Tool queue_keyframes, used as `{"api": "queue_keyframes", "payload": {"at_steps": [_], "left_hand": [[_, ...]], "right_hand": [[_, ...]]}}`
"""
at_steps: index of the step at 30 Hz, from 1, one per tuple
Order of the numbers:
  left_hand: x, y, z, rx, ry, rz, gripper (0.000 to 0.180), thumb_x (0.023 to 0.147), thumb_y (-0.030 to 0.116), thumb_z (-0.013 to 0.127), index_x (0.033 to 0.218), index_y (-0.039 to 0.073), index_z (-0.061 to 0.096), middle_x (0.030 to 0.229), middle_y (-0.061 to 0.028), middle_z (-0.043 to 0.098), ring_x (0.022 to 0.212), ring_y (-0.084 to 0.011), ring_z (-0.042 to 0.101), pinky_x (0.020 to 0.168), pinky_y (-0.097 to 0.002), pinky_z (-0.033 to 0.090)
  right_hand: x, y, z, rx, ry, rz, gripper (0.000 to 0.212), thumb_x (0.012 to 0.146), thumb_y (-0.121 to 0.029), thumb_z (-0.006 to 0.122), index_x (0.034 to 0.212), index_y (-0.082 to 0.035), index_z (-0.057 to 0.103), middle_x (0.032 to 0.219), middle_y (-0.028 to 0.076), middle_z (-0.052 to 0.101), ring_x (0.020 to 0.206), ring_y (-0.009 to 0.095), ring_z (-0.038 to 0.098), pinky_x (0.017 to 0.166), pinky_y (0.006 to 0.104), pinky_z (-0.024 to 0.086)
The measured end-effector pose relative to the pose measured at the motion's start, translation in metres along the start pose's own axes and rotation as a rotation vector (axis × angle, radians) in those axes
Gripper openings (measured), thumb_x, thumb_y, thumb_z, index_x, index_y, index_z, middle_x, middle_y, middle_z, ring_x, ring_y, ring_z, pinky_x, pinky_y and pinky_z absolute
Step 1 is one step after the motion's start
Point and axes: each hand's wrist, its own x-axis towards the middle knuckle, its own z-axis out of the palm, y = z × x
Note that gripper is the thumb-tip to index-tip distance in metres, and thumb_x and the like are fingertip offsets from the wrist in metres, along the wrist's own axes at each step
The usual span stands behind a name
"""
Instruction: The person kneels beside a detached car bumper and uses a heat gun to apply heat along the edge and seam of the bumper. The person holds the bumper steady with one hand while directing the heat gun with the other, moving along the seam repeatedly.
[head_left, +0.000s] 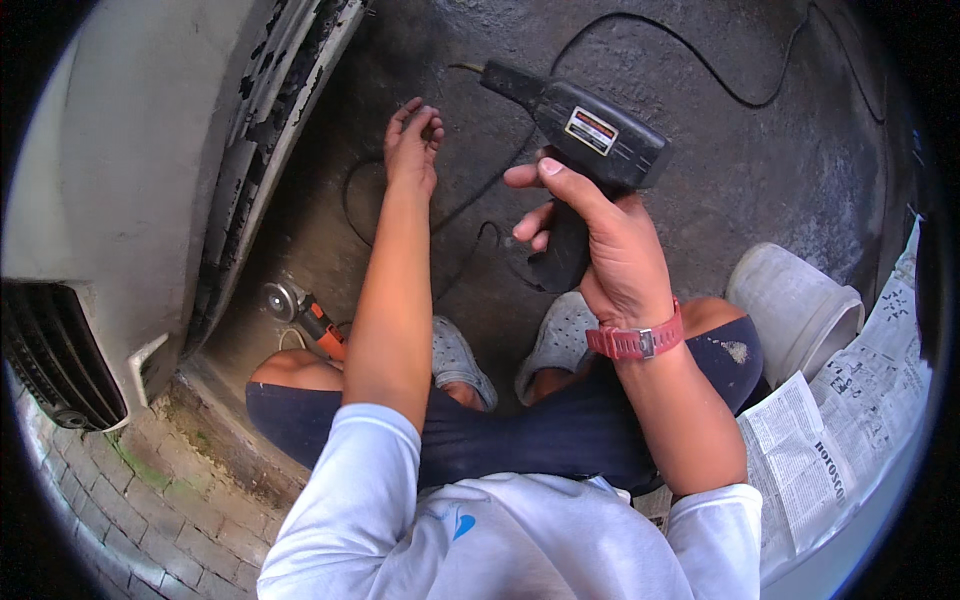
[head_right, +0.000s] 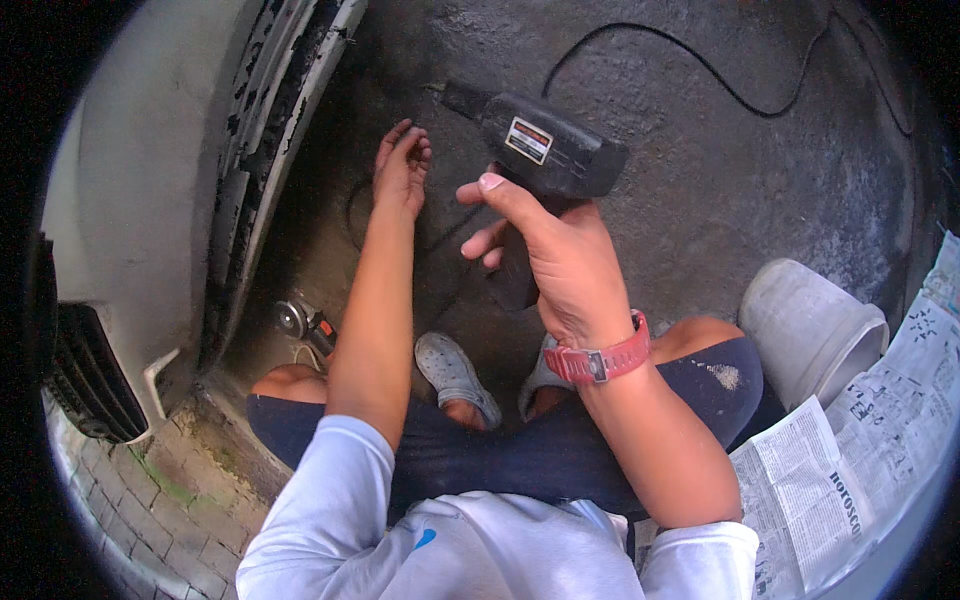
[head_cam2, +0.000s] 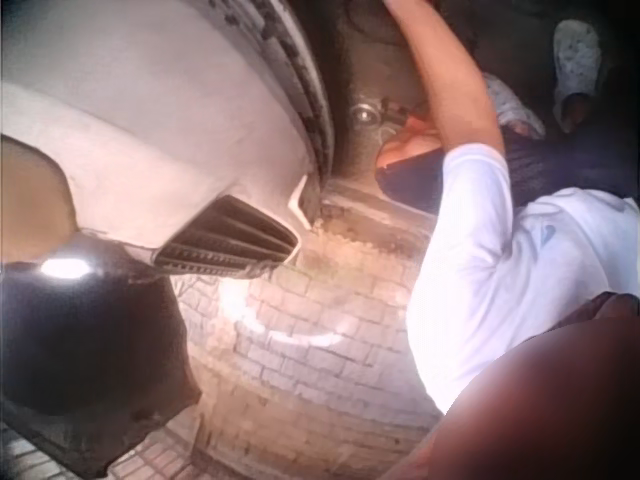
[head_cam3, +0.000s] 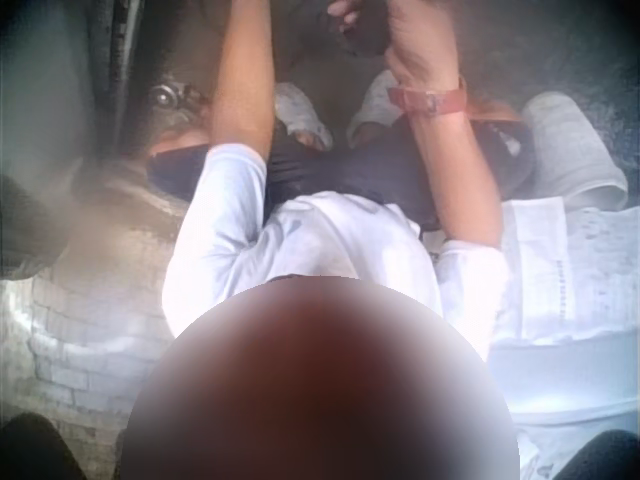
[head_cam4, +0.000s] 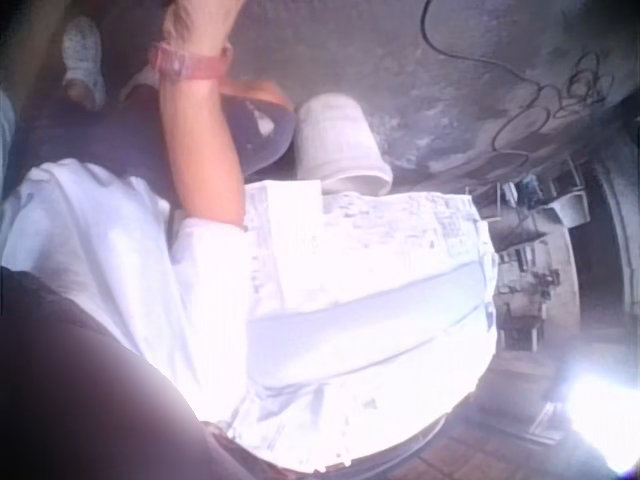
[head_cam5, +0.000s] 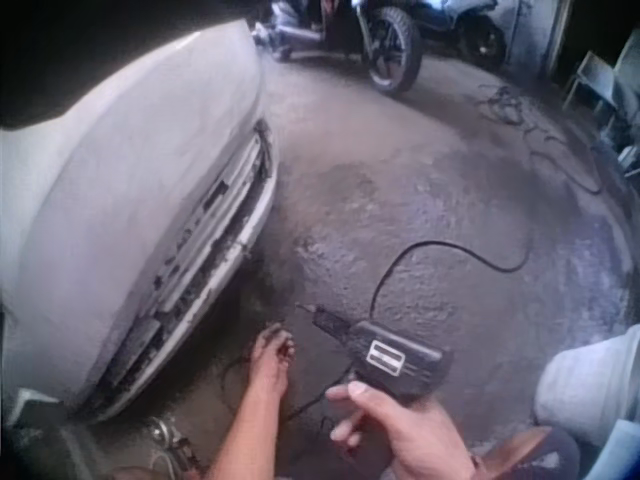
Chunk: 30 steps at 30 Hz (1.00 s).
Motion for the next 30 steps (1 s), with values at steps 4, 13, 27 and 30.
{"api": "queue_keyframes", "payload": {"at_steps": [4,13,27,30], "left_hand": [[-0.028,0.036,0.003,-0.359,-0.097,-0.018,0.025,0.098,0.011,0.078,0.122,0.007,0.072,0.107,-0.0023,0.074,0.094,-0.0111,0.07,0.086,-0.0241,0.06],[-0.04,0.075,0.008,-0.685,-0.374,-0.096,0.02,0.1,0.013,0.075,0.119,0.009,0.071,0.109,-0.0026,0.07,0.101,-0.0128,0.069,0.091,-0.0281,0.06],[-0.054,0.082,0.013,-0.648,-0.4,-0.056,0.018,0.101,0.015,0.075,0.117,0.008,0.071,0.115,-0.0083,0.073,0.107,-0.0196,0.07,0.097,-0.0341,0.06],[-0.058,0.083,0.014,-0.568,-0.351,-0.013,0.018,0.101,0.013,0.074,0.118,0.008,0.071,0.115,-0.0089,0.074,0.107,-0.0196,0.071,0.096,-0.0332,0.061]], "right_hand": [[0.001,0.001,0.005,-0.023,-0.049,0.01,0.028,0.097,-0.019,0.074,0.117,-0.001,0.069,0.105,0.014,0.078,0.075,0.019,0.074,0.065,0.0294,0.054],[-0.002,-0.004,0.007,-0.077,-0.104,0.025,0.028,0.097,-0.018,0.073,0.118,-0.001,0.068,0.107,0.014,0.079,0.08,0.018,0.074,0.069,0.0306,0.054],[-0.008,-0.001,0.012,-0.123,-0.133,0.043,0.029,0.098,-0.018,0.073,0.121,-0.001,0.068,0.105,0.014,0.078,0.07,0.016,0.072,0.064,0.0289,0.055],[-0.007,0.0,0.013,-0.109,-0.126,0.053,0.029,0.099,-0.017,0.072,0.122,0.0,0.068,0.105,0.014,0.078,0.065,0.016,0.07,0.06,0.0281,0.056]]}}
